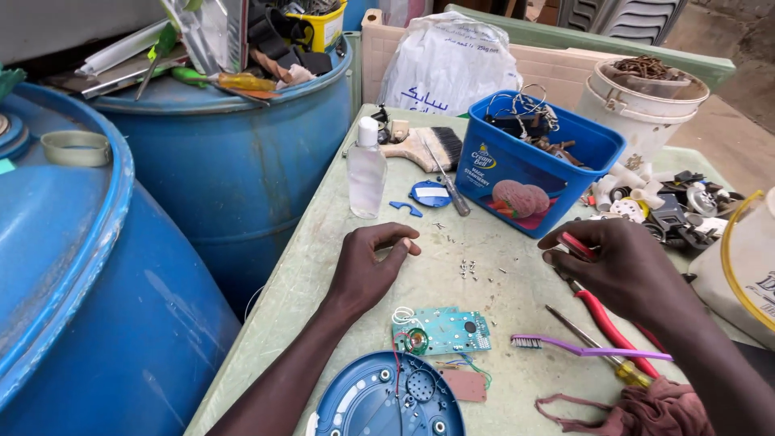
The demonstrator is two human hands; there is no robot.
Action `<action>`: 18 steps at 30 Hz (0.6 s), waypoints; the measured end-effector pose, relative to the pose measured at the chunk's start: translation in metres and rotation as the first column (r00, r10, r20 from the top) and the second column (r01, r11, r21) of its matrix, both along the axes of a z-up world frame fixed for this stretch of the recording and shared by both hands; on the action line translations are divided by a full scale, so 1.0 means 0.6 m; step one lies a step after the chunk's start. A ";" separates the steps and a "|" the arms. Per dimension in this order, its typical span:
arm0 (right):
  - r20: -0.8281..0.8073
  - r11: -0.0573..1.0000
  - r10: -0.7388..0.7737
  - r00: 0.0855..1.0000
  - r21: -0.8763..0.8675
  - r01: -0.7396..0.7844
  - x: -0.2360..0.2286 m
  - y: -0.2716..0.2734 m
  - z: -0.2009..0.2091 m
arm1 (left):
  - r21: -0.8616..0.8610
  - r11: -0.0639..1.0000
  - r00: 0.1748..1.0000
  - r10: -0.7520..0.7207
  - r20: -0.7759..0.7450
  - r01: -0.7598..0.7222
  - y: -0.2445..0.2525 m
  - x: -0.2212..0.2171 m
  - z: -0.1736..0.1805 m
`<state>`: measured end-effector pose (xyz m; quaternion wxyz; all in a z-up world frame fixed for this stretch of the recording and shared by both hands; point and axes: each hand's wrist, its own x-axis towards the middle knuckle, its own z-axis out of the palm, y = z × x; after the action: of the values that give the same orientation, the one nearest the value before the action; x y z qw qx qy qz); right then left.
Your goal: The person uses a screwdriver to tighten screws on a blue circular electronic component and a green circuit board. They also use pliers to manipulate small parts and wires on the workbench.
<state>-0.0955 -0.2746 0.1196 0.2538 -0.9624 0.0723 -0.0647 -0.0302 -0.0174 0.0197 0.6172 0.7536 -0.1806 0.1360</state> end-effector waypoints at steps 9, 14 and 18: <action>0.059 0.996 0.064 0.996 -0.059 -0.061 0.058 -0.034 -0.099 | 0.081 0.995 0.998 -0.051 -0.030 0.053 0.011 0.000 0.007; 0.008 0.989 0.149 0.989 -0.004 -0.149 0.046 -0.014 -0.087 | 0.074 0.995 0.998 -0.058 -0.031 0.060 0.009 -0.002 0.009; -0.009 0.975 0.214 0.977 0.056 -0.214 0.040 0.003 -0.089 | 0.088 0.995 0.998 -0.044 -0.038 0.048 0.009 -0.002 0.009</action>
<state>-0.0716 -0.2729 0.0663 0.2848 -0.9578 -0.0282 -0.0278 -0.0314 -0.0119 0.0250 0.5891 0.7783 -0.1927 0.1001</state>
